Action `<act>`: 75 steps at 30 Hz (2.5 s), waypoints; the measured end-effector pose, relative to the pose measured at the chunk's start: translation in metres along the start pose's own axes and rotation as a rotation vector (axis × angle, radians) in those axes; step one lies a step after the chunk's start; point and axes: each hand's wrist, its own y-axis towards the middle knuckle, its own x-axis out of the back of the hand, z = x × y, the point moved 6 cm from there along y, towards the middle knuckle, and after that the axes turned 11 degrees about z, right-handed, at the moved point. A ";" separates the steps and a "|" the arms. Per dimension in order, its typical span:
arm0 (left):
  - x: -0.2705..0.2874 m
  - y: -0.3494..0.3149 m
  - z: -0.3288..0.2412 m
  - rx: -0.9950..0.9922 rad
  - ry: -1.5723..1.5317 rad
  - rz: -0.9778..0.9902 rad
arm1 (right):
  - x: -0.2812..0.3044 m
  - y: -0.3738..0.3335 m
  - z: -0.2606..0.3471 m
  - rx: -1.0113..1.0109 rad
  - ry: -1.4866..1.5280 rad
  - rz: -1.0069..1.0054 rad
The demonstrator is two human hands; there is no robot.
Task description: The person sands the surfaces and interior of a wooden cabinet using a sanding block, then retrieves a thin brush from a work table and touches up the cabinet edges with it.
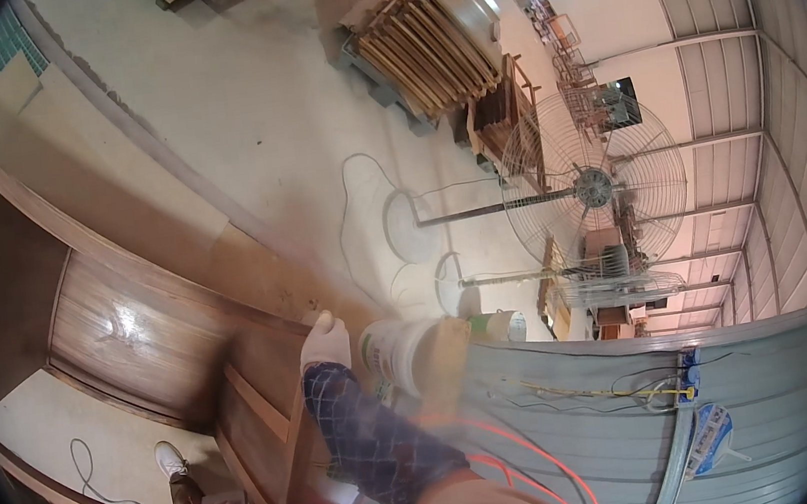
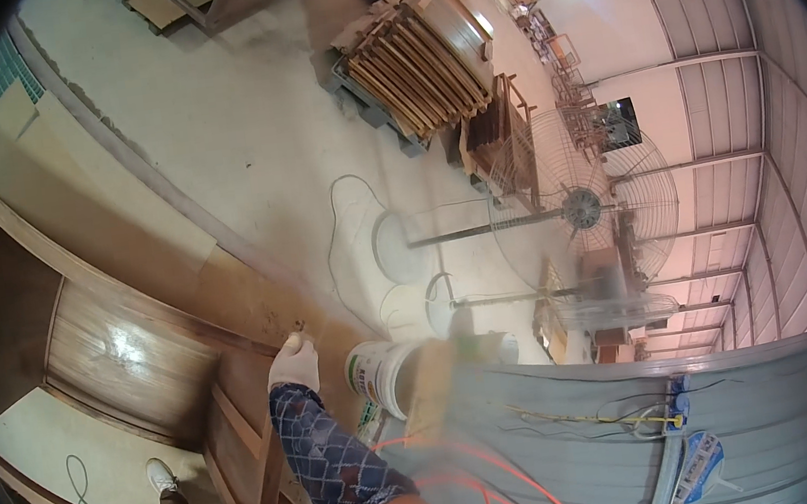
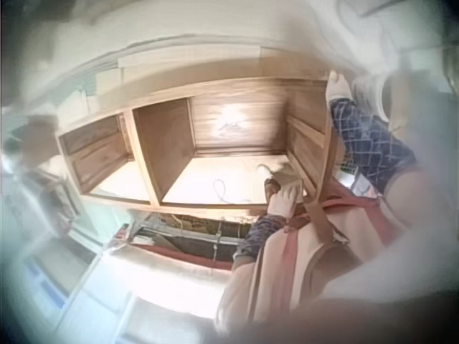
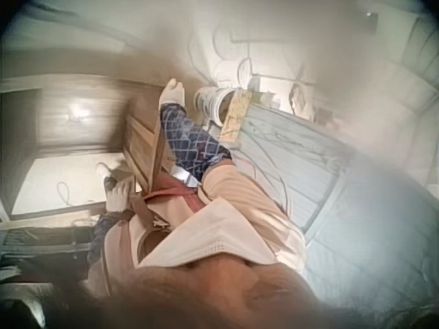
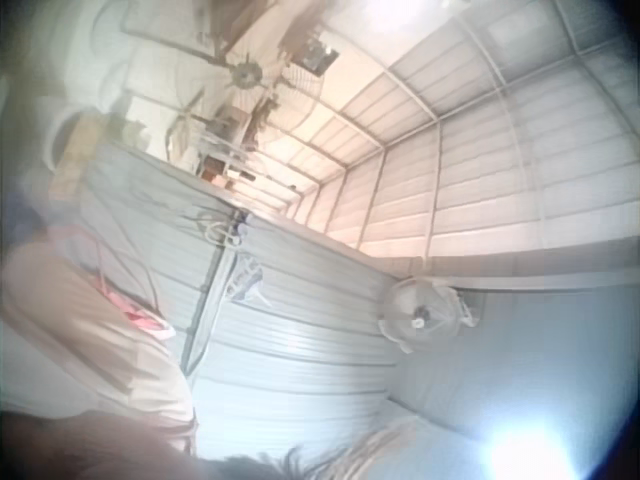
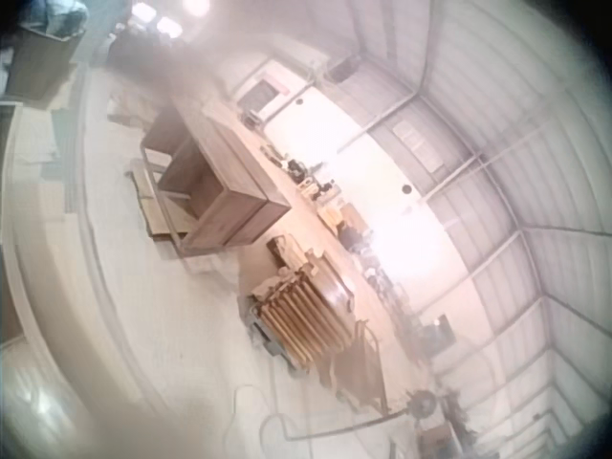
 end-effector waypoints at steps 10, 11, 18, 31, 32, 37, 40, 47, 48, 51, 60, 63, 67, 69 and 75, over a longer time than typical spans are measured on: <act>0.017 0.002 -0.004 0.104 0.039 0.132 | 0.008 -0.007 0.009 0.006 0.039 0.005; 0.025 0.000 -0.007 0.125 0.032 0.110 | 0.009 -0.010 0.005 -0.002 0.050 0.003; -0.018 0.003 0.001 0.162 0.073 0.241 | 0.007 -0.005 0.003 -0.047 -0.021 0.052; 0.021 0.007 -0.008 0.147 0.083 0.159 | 0.005 -0.002 0.007 -0.024 -0.048 0.066; 0.015 0.007 -0.007 0.131 0.104 0.151 | 0.010 -0.004 0.009 0.000 -0.002 0.039; 0.010 0.005 -0.006 0.133 0.111 0.212 | 0.002 -0.003 0.004 0.017 0.036 0.022; 0.012 0.004 -0.007 0.122 0.085 0.243 | 0.003 -0.005 0.005 0.008 0.028 0.035; 0.013 0.007 -0.010 0.090 0.071 0.212 | 0.006 -0.003 0.005 -0.004 0.023 0.012; 0.017 0.007 -0.010 0.092 0.076 0.228 | 0.005 -0.002 0.004 -0.006 0.014 0.018; -0.009 -0.001 0.001 0.044 0.103 0.146 | 0.001 -0.002 0.004 0.000 0.019 0.024; 0.009 0.000 -0.002 0.132 -0.034 0.128 | 0.001 -0.001 0.002 0.000 0.012 0.017; 0.012 0.002 -0.006 0.049 0.025 0.170 | -0.001 0.000 0.002 -0.030 -0.025 0.055; 0.014 0.005 -0.006 0.018 -0.003 0.227 | 0.002 0.002 0.001 -0.035 -0.039 0.044; 0.009 0.009 -0.003 0.018 -0.061 0.222 | 0.008 0.003 0.001 -0.027 -0.043 0.037; -0.133 -0.027 0.041 0.147 -0.198 0.022 | -0.006 -0.004 0.005 0.029 0.031 -0.019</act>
